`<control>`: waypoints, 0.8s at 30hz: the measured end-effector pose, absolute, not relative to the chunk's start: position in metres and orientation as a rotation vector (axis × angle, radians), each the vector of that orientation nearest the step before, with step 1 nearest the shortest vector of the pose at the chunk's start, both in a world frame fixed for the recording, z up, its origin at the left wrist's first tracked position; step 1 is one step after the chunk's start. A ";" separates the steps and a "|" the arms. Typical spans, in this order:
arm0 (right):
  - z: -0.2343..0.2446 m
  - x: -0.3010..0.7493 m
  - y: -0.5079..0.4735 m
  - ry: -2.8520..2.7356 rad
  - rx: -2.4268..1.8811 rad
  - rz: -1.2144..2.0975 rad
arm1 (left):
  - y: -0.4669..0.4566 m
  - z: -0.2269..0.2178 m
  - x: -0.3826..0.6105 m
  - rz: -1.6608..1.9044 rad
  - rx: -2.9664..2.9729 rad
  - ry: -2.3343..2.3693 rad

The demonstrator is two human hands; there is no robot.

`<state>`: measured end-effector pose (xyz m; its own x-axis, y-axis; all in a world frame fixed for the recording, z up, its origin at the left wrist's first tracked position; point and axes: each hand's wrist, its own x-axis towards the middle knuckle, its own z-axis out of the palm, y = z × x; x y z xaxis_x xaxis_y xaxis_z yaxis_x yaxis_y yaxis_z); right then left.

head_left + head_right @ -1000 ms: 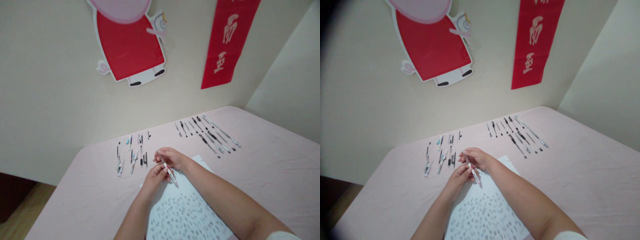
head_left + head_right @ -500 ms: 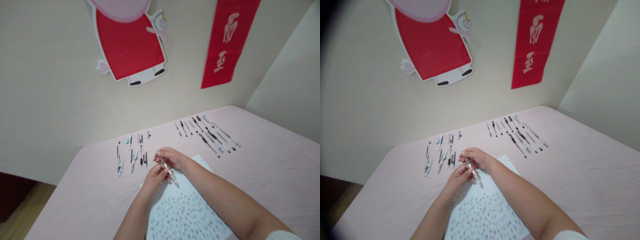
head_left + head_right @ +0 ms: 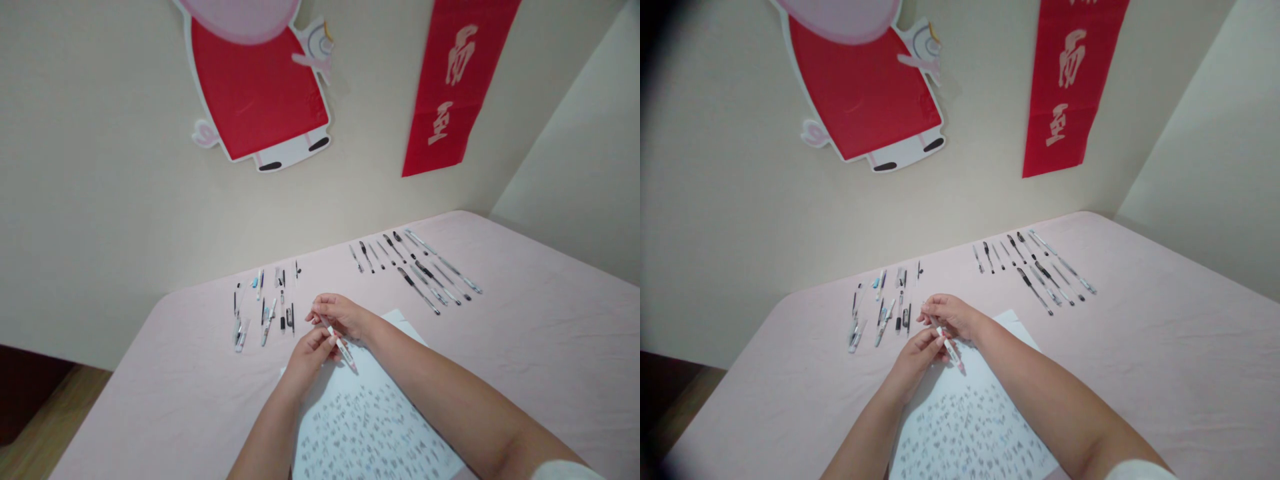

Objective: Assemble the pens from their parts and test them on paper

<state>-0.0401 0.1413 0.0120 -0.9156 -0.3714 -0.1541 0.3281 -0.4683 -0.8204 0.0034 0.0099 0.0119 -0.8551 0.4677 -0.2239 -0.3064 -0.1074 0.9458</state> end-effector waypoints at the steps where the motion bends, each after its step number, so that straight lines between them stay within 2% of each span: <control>1: 0.013 -0.040 0.141 1.314 -0.084 -2.390 | 0.010 0.012 0.003 2.004 0.181 1.660; 10: 0.014 -0.040 0.142 1.356 -0.179 -2.356 | 0.009 0.011 0.003 1.976 0.220 1.670; 24: 0.014 -0.041 0.140 1.454 0.020 -2.427 | 0.010 0.011 0.003 2.022 0.183 1.677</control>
<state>-0.0414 0.1401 0.0137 -0.9514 -0.2568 -0.1698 0.2709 -0.4359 -0.8582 0.0035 0.0098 0.0105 -0.8645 0.4567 -0.2099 -0.2908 -0.1137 0.9500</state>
